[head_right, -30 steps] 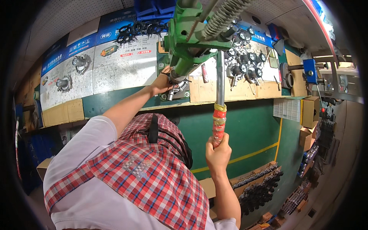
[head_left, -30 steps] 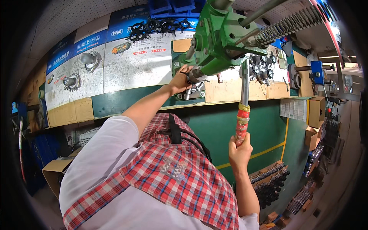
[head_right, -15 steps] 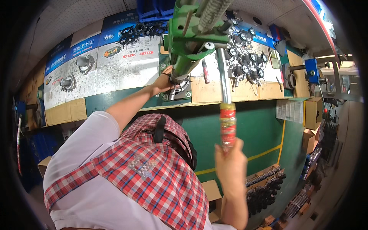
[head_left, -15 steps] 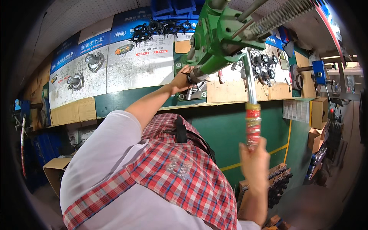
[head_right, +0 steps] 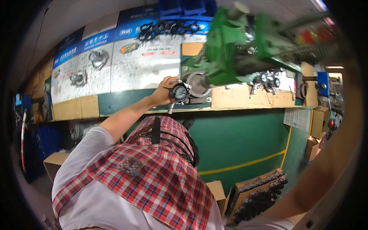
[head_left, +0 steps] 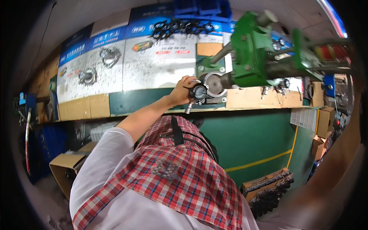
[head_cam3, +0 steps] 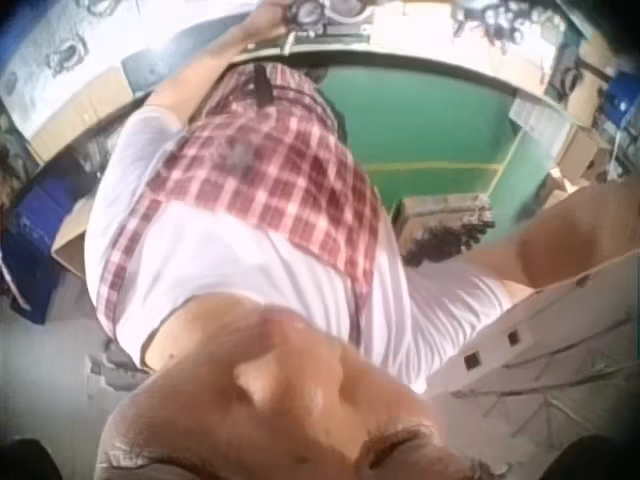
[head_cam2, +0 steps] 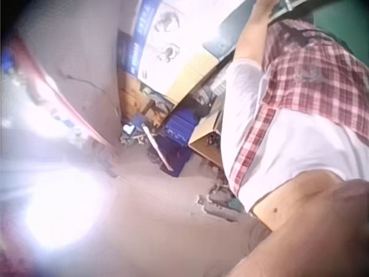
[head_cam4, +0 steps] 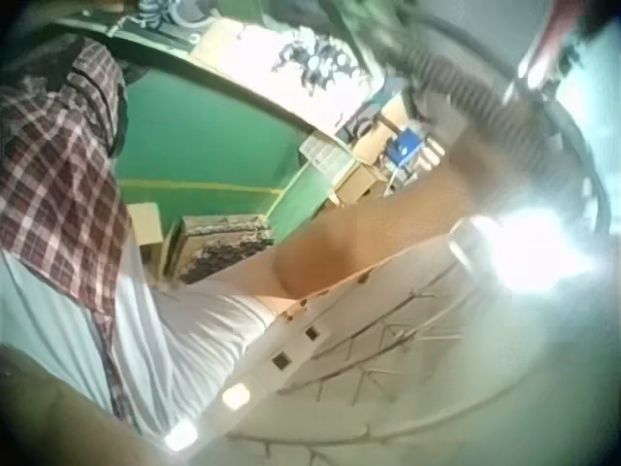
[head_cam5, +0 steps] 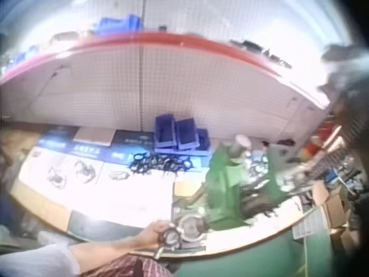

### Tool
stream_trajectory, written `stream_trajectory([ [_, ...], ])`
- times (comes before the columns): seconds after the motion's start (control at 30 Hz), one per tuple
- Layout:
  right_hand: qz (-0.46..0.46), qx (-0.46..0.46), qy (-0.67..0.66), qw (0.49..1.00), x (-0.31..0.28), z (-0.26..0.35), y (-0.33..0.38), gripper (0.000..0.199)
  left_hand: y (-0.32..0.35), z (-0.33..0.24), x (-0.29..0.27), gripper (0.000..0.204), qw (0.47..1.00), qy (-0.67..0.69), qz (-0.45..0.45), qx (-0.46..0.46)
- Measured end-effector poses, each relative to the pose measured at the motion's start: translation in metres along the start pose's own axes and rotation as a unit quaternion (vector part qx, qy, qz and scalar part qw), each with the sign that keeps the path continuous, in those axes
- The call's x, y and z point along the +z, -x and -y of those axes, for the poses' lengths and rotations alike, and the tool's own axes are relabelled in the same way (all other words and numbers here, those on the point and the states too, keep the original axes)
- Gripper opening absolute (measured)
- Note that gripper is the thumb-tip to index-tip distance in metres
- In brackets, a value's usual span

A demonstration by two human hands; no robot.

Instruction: The person assembles small mechanical parts on a workbench using a hammer and a green press machine. They repeatedly pick up components, position them under the press, and strike them with the hammer to secure the assembly.

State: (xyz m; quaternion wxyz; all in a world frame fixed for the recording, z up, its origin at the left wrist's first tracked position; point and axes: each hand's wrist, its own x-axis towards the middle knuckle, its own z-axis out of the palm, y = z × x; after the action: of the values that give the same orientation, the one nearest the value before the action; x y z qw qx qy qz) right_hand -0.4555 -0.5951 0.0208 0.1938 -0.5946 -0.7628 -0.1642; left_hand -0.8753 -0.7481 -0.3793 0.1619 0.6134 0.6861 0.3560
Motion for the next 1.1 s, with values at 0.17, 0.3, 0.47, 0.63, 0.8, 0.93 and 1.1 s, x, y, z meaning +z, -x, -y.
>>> stream_trajectory([
  [0.17,-0.054,0.033,0.017,0.998,0.109,-0.044,-0.062,0.032,0.092,0.03,-0.004,0.079,0.986,-0.001,0.035,-0.165],
  [0.3,-0.124,-0.108,-0.067,0.984,0.191,0.018,-0.064,0.03,0.124,0.039,0.006,0.077,0.982,0.027,-0.006,-0.187],
  [0.47,0.242,-0.306,-0.213,0.896,0.21,0.18,0.068,0.01,0.115,0.028,-0.005,0.08,0.976,0.012,0.029,-0.214],
  [0.63,0.363,-0.361,-0.328,0.794,0.249,0.26,0.166,0.021,0.115,0.029,-0.006,0.082,0.978,0.018,0.018,-0.209],
  [0.8,0.438,-0.368,-0.335,0.748,0.242,0.343,0.191,0.067,0.124,0.034,0.009,0.08,0.978,0.017,0.007,-0.209],
  [0.93,0.424,-0.405,-0.276,0.761,0.246,0.336,0.19,0.057,0.11,0.013,0.018,0.077,0.984,0.045,0.024,-0.171],
  [1.1,0.453,-0.44,-0.181,0.753,0.216,0.249,0.123,0.054,0.06,-0.052,-0.01,0.096,0.97,0.147,0.177,-0.085],
])
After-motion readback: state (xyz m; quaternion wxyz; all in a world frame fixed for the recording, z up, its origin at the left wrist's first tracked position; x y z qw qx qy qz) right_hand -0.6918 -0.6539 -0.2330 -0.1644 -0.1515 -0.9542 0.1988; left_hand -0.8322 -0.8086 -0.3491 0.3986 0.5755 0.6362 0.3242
